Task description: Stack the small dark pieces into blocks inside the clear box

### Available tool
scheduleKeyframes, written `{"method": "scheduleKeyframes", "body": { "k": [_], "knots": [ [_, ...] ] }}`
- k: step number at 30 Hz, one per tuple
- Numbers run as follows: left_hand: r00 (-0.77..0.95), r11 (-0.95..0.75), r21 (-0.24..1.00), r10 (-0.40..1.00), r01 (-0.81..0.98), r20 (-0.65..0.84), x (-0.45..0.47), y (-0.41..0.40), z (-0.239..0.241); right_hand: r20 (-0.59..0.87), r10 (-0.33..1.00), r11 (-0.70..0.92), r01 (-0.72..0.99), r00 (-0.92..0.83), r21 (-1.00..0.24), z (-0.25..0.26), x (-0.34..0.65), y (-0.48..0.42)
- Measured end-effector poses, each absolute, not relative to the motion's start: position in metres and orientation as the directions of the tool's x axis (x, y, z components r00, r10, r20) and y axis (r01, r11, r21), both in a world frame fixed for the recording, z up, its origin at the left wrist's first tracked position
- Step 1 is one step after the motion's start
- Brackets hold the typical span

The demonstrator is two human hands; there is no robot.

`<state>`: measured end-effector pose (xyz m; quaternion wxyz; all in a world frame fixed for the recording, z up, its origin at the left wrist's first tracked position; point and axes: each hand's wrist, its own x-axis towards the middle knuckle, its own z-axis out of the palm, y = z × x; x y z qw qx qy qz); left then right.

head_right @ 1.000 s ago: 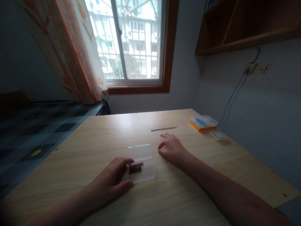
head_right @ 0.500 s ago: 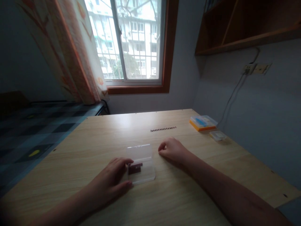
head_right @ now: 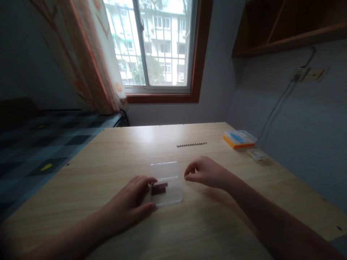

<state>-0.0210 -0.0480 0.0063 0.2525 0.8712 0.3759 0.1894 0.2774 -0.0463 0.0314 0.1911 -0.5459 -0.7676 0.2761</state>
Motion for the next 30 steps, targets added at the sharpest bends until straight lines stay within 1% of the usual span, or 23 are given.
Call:
{"method": "scheduleKeyframes", "body": {
  "k": [2,4,6,8,13,15,19,27,30],
  "knots": [
    [0.646,-0.589,0.585,0.75,0.557,0.141,-0.02,-0.048,0.006,-0.027,0.917,0.28,0.692,-0.397,-0.665,0.036,0.269,-0.057],
    [0.644,-0.592,0.588,0.75,0.552,0.151,-0.02,-0.048,0.005,0.006,0.9,0.332,0.675,-0.436,-0.658,0.036,0.257,-0.064],
    [0.642,-0.593,0.591,0.75,0.547,0.158,-0.02,-0.048,0.005,0.059,0.897,0.382,0.699,-0.438,-0.604,0.03,0.246,-0.067],
    [0.64,-0.591,0.594,0.752,0.546,0.16,-0.02,-0.048,0.004,0.084,0.904,0.397,0.748,-0.42,-0.533,0.023,0.237,-0.067],
    [0.64,-0.594,0.591,0.75,0.545,0.164,-0.02,-0.047,0.002,0.077,0.921,0.381,0.839,-0.383,-0.388,0.012,0.227,-0.062],
    [0.64,-0.596,0.59,0.75,0.544,0.167,-0.021,-0.047,0.001,0.085,0.922,0.381,0.855,-0.377,-0.351,0.012,0.226,-0.062],
    [0.64,-0.598,0.589,0.749,0.543,0.17,-0.021,-0.047,0.001,0.1,0.921,0.387,0.854,-0.376,-0.348,0.014,0.23,-0.065],
    [0.642,-0.597,0.593,0.748,0.54,0.168,-0.021,-0.049,0.003,0.108,0.893,0.445,0.819,-0.438,-0.361,0.016,0.236,-0.074],
    [0.647,-0.606,0.588,0.743,0.536,0.175,-0.021,-0.048,0.001,0.121,0.893,0.448,0.827,-0.434,-0.34,0.014,0.233,-0.074]
  ]
}}
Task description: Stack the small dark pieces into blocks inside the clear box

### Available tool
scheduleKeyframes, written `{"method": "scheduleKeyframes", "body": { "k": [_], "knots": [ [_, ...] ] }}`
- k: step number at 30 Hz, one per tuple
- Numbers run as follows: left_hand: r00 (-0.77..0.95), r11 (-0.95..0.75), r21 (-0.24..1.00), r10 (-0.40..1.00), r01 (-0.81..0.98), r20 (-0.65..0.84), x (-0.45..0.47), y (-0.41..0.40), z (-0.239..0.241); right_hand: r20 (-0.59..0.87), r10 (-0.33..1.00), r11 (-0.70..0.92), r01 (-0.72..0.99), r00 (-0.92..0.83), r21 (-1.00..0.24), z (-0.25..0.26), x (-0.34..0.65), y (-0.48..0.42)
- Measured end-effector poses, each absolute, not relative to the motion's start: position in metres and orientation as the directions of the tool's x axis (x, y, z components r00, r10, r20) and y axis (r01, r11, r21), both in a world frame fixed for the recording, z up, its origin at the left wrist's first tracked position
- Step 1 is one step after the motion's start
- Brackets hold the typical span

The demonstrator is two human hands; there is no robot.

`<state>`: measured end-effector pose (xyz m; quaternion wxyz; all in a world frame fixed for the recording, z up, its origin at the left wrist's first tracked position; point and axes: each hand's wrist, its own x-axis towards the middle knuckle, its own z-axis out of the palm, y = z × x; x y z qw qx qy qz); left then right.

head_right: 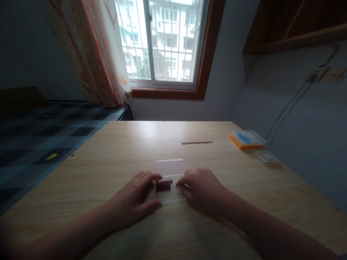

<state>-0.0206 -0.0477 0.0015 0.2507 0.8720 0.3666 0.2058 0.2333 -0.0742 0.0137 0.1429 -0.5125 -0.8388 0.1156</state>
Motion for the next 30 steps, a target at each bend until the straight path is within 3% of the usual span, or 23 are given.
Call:
{"method": "scheduleKeyframes", "body": {
  "k": [30],
  "knots": [
    [0.648,-0.614,0.579,0.739,0.536,0.184,-0.0204,-0.0477,0.001,0.197,0.892,0.451,0.821,-0.407,-0.35,0.005,0.2289,-0.0713]
  ]
}}
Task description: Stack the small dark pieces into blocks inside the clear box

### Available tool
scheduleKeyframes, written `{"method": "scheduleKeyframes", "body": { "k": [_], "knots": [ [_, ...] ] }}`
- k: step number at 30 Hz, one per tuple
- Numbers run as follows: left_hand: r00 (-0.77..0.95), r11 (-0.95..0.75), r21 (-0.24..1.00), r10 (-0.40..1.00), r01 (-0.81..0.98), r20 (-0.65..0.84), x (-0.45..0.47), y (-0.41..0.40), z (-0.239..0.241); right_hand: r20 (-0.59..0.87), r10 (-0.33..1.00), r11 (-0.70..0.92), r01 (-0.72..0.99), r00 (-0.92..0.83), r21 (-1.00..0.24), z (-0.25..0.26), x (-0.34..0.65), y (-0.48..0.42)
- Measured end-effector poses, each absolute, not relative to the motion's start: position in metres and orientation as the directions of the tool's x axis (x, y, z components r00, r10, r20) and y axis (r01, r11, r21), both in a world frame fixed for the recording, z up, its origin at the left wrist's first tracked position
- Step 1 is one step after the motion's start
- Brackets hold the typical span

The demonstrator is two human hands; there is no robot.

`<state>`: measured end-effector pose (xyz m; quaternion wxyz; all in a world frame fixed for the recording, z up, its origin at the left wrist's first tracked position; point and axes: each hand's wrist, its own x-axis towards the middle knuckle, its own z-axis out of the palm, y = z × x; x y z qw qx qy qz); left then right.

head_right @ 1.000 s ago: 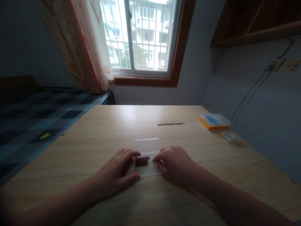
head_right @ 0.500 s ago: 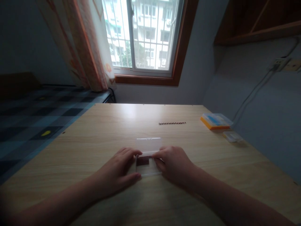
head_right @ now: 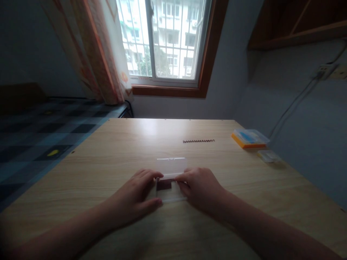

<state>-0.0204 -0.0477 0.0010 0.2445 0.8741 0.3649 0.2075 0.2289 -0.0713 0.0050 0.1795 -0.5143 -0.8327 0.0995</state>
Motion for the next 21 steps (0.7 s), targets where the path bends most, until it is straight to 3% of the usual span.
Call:
{"method": "scheduleKeyframes", "body": {
  "k": [6,9,12,15,18,21],
  "knots": [
    [0.651,-0.614,0.581,0.737,0.534,0.18,-0.02,-0.047,0.0,0.25,0.869,0.494,0.785,-0.428,-0.373,0.004,0.23,-0.072],
    [0.649,-0.61,0.586,0.739,0.533,0.18,-0.02,-0.047,0.0,0.39,0.824,0.556,0.72,-0.411,-0.416,0.006,0.234,-0.071],
    [0.642,-0.6,0.59,0.747,0.54,0.172,-0.021,-0.048,0.001,0.599,0.761,0.576,0.684,-0.249,-0.448,0.009,0.244,-0.063],
    [0.639,-0.586,0.594,0.754,0.551,0.151,-0.021,-0.048,0.003,0.71,0.699,0.532,0.726,-0.087,-0.435,0.005,0.263,-0.044],
    [0.638,-0.582,0.597,0.756,0.553,0.147,-0.021,-0.048,0.005,0.705,0.708,0.439,0.808,-0.041,-0.394,-0.012,0.279,-0.018],
    [0.633,-0.582,0.595,0.759,0.554,0.154,-0.021,-0.049,0.005,0.575,0.817,0.298,0.883,-0.04,-0.363,-0.032,0.285,0.003]
  ]
}}
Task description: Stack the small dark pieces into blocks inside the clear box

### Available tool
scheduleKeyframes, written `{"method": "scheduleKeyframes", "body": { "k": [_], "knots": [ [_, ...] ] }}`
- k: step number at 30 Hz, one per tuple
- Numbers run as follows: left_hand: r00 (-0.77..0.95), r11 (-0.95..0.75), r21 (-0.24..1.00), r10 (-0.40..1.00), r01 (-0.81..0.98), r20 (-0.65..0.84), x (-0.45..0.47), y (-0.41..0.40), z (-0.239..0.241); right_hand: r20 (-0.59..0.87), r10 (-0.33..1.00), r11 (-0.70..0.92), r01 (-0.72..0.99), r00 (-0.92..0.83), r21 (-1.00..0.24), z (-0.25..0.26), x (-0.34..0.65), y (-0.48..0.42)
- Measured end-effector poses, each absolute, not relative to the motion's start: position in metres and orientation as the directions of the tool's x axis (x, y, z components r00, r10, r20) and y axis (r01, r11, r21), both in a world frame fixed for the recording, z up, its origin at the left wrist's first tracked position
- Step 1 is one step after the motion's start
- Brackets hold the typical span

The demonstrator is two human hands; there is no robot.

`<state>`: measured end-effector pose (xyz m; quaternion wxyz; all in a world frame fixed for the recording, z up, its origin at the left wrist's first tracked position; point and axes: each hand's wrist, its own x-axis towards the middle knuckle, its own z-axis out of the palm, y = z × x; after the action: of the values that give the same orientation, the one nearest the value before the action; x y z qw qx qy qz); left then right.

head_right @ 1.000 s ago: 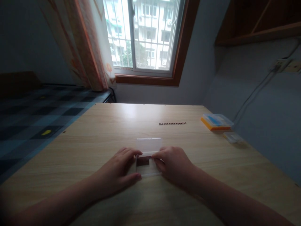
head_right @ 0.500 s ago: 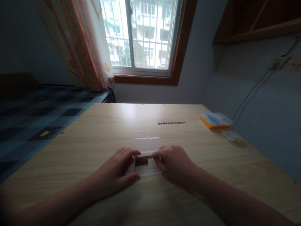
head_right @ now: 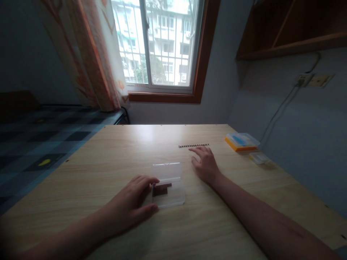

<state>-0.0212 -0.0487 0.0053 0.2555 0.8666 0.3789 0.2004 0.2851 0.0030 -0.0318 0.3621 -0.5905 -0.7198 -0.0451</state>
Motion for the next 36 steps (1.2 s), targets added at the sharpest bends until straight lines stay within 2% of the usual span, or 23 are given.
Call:
{"method": "scheduleKeyframes", "body": {
  "k": [4,11,17,25,36],
  "knots": [
    [0.631,-0.585,0.595,0.759,0.55,0.163,-0.021,-0.049,0.005,0.393,0.918,0.16,0.958,-0.056,-0.237,-0.046,0.278,0.017],
    [0.633,-0.588,0.592,0.757,0.55,0.163,-0.022,-0.049,0.004,0.302,0.944,0.19,0.968,-0.135,-0.162,-0.037,0.263,0.041],
    [0.634,-0.59,0.593,0.756,0.548,0.166,-0.021,-0.049,0.003,0.302,0.94,0.213,0.963,-0.157,-0.164,-0.03,0.256,0.051],
    [0.633,-0.593,0.591,0.755,0.547,0.172,-0.021,-0.049,0.005,0.525,0.797,0.44,0.882,-0.298,-0.167,-0.035,0.265,0.048],
    [0.631,-0.578,0.592,0.762,0.562,0.145,-0.02,-0.049,0.006,0.496,0.818,0.436,0.877,-0.293,-0.201,-0.037,0.27,0.052]
  ]
}}
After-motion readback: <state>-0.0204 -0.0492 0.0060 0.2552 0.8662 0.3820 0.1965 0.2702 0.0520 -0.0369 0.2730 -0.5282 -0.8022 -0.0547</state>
